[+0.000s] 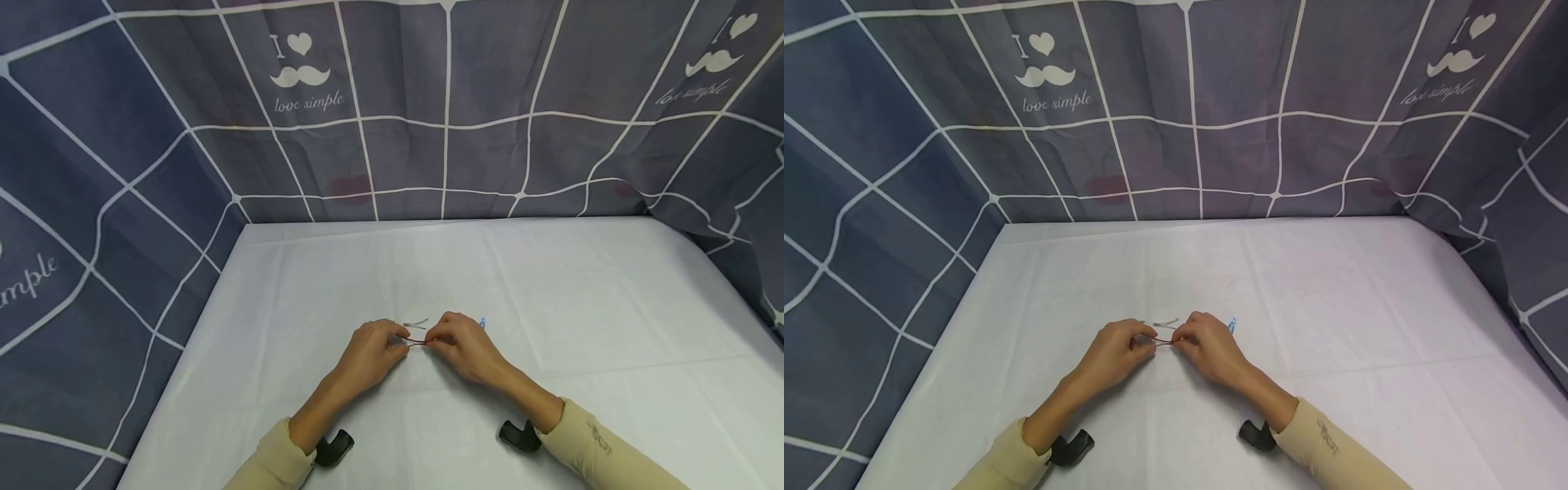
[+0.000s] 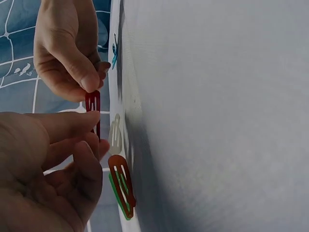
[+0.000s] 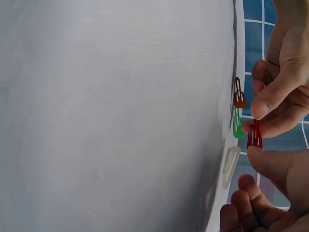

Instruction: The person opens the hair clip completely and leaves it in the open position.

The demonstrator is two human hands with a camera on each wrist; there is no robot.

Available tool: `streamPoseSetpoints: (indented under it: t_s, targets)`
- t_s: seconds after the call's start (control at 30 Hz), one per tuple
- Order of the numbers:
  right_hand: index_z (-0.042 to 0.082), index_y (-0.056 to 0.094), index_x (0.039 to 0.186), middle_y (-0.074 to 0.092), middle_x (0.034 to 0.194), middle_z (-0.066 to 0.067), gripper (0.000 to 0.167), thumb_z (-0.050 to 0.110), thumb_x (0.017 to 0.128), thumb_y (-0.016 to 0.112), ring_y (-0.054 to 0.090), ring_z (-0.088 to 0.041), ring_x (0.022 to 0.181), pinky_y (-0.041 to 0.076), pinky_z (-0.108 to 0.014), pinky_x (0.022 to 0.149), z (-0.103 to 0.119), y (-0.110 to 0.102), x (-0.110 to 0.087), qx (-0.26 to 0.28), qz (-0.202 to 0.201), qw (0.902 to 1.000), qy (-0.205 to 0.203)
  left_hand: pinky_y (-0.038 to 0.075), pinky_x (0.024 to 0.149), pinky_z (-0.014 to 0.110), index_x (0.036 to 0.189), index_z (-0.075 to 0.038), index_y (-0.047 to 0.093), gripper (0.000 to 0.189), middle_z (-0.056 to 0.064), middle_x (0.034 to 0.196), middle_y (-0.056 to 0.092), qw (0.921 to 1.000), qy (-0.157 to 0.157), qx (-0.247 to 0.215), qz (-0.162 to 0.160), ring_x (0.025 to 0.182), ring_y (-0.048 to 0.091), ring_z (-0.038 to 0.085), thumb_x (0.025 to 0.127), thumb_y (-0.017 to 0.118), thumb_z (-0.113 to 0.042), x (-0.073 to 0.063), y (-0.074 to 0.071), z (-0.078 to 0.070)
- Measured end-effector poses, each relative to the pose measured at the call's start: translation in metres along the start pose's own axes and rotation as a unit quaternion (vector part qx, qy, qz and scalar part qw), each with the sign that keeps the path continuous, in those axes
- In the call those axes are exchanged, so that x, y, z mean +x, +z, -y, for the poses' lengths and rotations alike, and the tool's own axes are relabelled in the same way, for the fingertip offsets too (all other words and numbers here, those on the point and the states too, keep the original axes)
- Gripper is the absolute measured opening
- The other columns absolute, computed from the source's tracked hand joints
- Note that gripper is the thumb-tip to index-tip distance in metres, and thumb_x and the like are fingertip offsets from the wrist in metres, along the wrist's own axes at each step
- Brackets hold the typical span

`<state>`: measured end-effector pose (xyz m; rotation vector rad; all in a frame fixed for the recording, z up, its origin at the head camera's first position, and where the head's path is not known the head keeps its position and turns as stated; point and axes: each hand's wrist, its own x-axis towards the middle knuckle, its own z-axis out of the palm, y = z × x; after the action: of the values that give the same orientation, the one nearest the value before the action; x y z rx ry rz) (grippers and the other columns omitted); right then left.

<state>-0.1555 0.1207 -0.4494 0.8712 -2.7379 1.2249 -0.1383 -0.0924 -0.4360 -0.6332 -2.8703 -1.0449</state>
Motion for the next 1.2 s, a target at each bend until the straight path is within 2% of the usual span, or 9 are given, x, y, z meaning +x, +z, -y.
streamPoseSetpoints:
  t_s: [0.27,0.43,0.63,0.97,1.2]
  targets:
    - [0.014,0.078,0.085,0.059,0.081,0.010,0.009,0.005,0.083,0.078,0.052,-0.009,0.075,0.045,-0.028,0.068,-0.0042,0.0030,0.0015,-0.011,-0.003,0.9998,0.015,0.049,0.082,0.039,0.102,-0.006,0.075,0.017,0.005,0.102,0.072,0.9992,-0.011,0.035,0.018,0.093,0.064,0.022,0.086,0.077,-0.010,0.0027,0.0038,0.0009]
    - [0.013,0.078,0.086,0.059,0.080,0.009,0.008,0.006,0.083,0.078,0.051,-0.009,0.073,0.044,-0.028,0.066,-0.0061,0.0043,0.0023,-0.017,-0.003,0.9997,0.020,0.049,0.081,0.040,0.102,-0.005,0.075,0.017,0.006,0.102,0.071,0.9988,-0.016,0.037,0.029,0.093,0.064,0.023,0.086,0.077,-0.010,0.0045,0.0048,0.0016]
    - [0.012,0.078,0.086,0.059,0.080,0.009,0.006,0.006,0.083,0.078,0.050,-0.008,0.072,0.044,-0.027,0.064,-0.0066,0.0052,0.0032,-0.023,0.001,0.9995,0.022,0.050,0.081,0.040,0.101,-0.008,0.075,0.017,0.004,0.102,0.071,0.9980,-0.024,0.053,0.024,0.097,0.065,0.024,0.086,0.078,-0.014,0.0038,0.0050,0.0028]
    - [0.011,0.078,0.085,0.058,0.079,0.009,0.006,0.006,0.083,0.078,0.049,-0.008,0.071,0.044,-0.026,0.063,-0.0071,0.0065,0.0038,-0.027,0.004,0.9993,0.026,0.046,0.067,0.030,0.099,-0.010,0.076,0.016,0.000,0.099,0.071,0.9983,-0.031,0.046,0.016,0.081,0.061,0.015,0.084,0.078,-0.013,0.0039,0.0048,0.0058]
    - [0.011,0.078,0.085,0.058,0.079,0.009,0.006,0.005,0.083,0.078,0.049,-0.008,0.071,0.044,-0.026,0.063,-0.0080,0.0074,0.0043,-0.029,0.004,0.9992,0.028,0.048,0.072,0.033,0.101,-0.009,0.076,0.017,0.001,0.101,0.071,0.9985,-0.034,0.040,0.016,0.089,0.063,0.018,0.084,0.077,-0.011,0.0038,0.0061,0.0065]
